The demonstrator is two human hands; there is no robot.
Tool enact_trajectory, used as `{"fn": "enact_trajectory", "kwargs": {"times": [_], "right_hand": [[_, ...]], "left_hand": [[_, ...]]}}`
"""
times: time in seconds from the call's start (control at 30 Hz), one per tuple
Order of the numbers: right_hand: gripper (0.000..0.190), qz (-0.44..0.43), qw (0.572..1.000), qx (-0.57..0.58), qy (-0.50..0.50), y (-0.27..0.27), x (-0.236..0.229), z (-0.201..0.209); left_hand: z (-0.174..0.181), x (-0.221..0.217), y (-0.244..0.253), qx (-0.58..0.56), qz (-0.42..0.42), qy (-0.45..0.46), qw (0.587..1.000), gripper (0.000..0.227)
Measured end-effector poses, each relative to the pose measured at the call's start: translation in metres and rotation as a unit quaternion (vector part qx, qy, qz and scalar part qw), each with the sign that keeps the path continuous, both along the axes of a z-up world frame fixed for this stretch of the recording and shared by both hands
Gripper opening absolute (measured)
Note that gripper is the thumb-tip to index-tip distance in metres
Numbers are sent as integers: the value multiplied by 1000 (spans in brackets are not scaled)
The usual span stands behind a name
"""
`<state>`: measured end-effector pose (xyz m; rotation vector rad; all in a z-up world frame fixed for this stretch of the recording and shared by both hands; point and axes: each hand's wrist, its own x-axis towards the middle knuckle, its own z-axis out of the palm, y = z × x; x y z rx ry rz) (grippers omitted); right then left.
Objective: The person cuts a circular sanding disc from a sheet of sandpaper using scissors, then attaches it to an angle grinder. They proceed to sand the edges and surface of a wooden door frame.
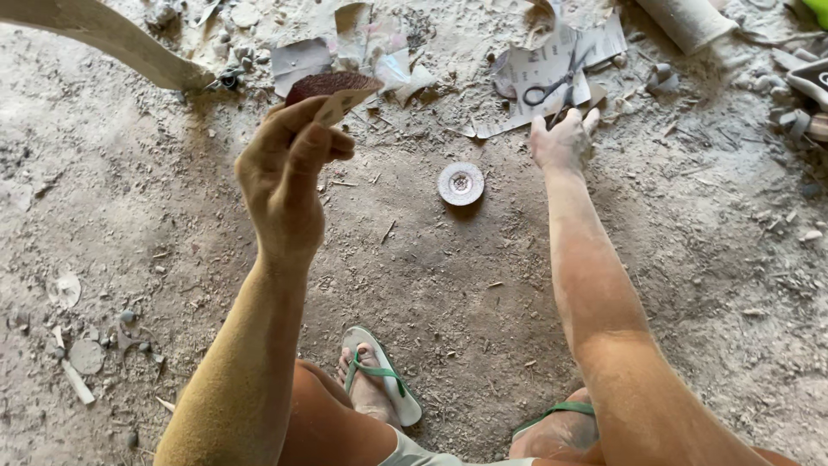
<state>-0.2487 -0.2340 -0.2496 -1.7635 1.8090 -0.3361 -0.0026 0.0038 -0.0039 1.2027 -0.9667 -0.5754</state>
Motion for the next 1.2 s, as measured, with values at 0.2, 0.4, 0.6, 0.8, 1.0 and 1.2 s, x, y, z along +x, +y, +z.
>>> {"fn": "enact_trajectory", "kwargs": {"times": [0.2,0.4,0.6,0.8,1.0,1.2], "right_hand": [[94,326,944,-48,21,55,53,-27],[52,397,905,-71,134,93,48,-61],[23,344,930,131,21,83,59,-40],[13,237,799,87,-547,79,86,40],[30,206,576,155,-776,88,99,135],[43,200,713,47,-670,103,94,169]], "left_hand": [[-8,2,-10,-1,-5,61,998,31],[6,-10,-16,62,11,-18,998,52],[8,-5,-12,85,13,3,996,60],[5,-5,-9,89,-42,-40,994,62],[13,-17,-11,240,-62,-246,937,67],[0,-23,-7,220,-20,-395,892,70]]}}
